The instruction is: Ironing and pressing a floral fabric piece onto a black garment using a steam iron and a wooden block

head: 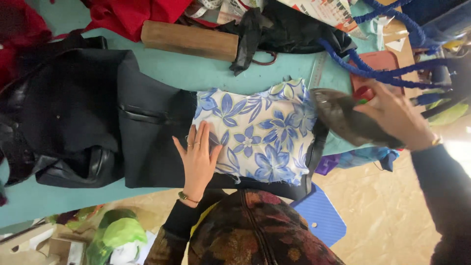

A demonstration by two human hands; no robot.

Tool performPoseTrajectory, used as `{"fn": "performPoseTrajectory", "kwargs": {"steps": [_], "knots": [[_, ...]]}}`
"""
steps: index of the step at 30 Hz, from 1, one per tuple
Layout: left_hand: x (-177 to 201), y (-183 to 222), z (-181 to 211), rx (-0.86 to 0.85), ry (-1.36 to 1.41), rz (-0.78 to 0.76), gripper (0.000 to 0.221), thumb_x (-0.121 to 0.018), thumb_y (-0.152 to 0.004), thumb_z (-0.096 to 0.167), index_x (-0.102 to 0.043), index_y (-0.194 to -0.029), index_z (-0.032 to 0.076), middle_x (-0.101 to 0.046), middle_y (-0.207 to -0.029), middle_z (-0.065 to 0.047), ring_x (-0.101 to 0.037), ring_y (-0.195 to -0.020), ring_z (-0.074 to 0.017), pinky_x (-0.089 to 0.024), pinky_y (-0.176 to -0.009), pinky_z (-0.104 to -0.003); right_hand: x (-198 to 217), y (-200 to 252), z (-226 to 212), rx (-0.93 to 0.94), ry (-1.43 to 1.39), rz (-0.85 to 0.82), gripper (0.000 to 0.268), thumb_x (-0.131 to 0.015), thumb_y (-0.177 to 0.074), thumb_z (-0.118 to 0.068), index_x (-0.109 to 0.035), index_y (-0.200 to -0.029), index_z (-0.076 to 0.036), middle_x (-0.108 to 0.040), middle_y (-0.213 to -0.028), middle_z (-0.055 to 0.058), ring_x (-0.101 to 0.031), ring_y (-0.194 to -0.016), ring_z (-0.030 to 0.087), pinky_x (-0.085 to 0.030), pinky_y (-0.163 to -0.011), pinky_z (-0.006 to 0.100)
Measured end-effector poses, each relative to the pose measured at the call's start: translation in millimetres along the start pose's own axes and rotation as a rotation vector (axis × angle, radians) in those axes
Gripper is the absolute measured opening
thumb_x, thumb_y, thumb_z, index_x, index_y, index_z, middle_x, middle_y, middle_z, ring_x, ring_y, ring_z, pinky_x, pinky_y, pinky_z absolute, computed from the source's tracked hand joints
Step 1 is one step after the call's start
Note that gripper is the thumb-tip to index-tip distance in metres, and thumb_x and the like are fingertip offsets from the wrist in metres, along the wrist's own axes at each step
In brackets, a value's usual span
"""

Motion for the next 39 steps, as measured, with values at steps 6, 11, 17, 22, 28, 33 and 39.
{"fn": "performPoseTrajectory", "kwargs": {"steps": [6, 11, 17, 22, 28, 33, 39], "knots": [[1, -7, -19, 0.018, 0.163, 0.099, 0.061, -0.051, -0.108, 0.044, -0.042, -0.158, 0.011, -0.058, -0.149, -0.010, -0.056, -0.135, -0.0294, -0.016, -0.119, -0.071, -53, 68, -151, 0.730, 0.793, 0.425, 0.018, -0.060, -0.089, -0.049, -0.059, -0.101, -0.035, -0.060, -0.085, -0.004, -0.068, -0.058, 0.020, -0.057, -0.058, 0.035], [6, 4, -40, 0.043, 0.274, 0.107, 0.057, -0.055, -0.106, 0.032, -0.044, -0.157, 0.011, -0.065, -0.138, -0.014, -0.060, -0.130, -0.0303, -0.018, -0.119, -0.068, -121, 51, -203, 0.642, 0.405, 0.527, 0.047, -0.061, -0.091, -0.063, -0.052, -0.100, -0.017, -0.058, -0.060, -0.001, -0.069, -0.055, 0.021, -0.056, -0.060, 0.034], [38, 3, -56, 0.132, 0.625, 0.219, 0.041, -0.050, -0.108, 0.020, -0.050, -0.148, 0.009, -0.057, -0.145, -0.013, -0.056, -0.135, -0.0305, -0.039, -0.114, -0.055, -133, 21, -280, 0.684, 0.420, 0.608, 0.049, -0.058, -0.089, -0.069, -0.054, -0.095, -0.020, -0.060, -0.059, -0.002, -0.068, -0.050, 0.020, -0.054, -0.056, 0.035], [37, -2, -54, 0.093, 0.718, 0.344, 0.034, -0.052, -0.106, 0.016, -0.057, -0.138, 0.006, -0.057, -0.139, -0.012, -0.060, -0.128, -0.0346, -0.047, -0.107, -0.053, -134, 20, -298, 0.703, 0.438, 0.729, 0.056, -0.058, -0.086, -0.074, -0.053, -0.089, -0.018, -0.056, -0.055, 0.000, -0.065, -0.047, 0.021, -0.052, -0.055, 0.034], [38, -9, -37, 0.009, 0.629, 0.359, 0.025, -0.061, -0.103, 0.011, -0.063, -0.128, 0.012, -0.058, -0.133, -0.004, -0.050, -0.118, -0.0258, -0.036, -0.108, -0.045, -110, 51, -252, 0.658, 0.333, 0.546, 0.044, -0.059, -0.093, -0.064, -0.056, -0.094, -0.020, -0.064, -0.058, 0.002, -0.070, -0.052, 0.021, -0.054, -0.057, 0.033], [41, -8, -45, 0.045, 0.551, 0.390, 0.007, -0.065, -0.102, 0.012, -0.071, -0.102, 0.014, -0.062, -0.118, 0.000, -0.048, -0.106, -0.0207, -0.038, -0.102, -0.041, -100, 64, -183, 0.529, 0.400, 0.488, 0.040, -0.065, -0.093, -0.059, -0.055, -0.096, -0.020, -0.067, -0.060, 0.001, -0.072, -0.057, 0.022, -0.057, -0.063, 0.033], [35, -5, -52, 0.079, 0.559, 0.395, 0.043, -0.058, -0.108, 0.019, -0.047, -0.066, 0.013, -0.052, -0.082, 0.005, -0.046, -0.088, -0.0204, -0.032, -0.085, -0.036, -96, 65, -211, 0.567, 0.361, 0.442, 0.048, -0.061, -0.092, -0.069, -0.054, -0.096, -0.022, -0.064, -0.057, -0.002, -0.070, -0.053, 0.018, -0.055, -0.060, 0.030]]}}
Point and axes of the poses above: each hand's wrist, its own y-axis away from the middle knuckle, its own x-axis out of the back of the hand, z = x × y, the point moved 6 cm from there along -y, towards the middle knuckle
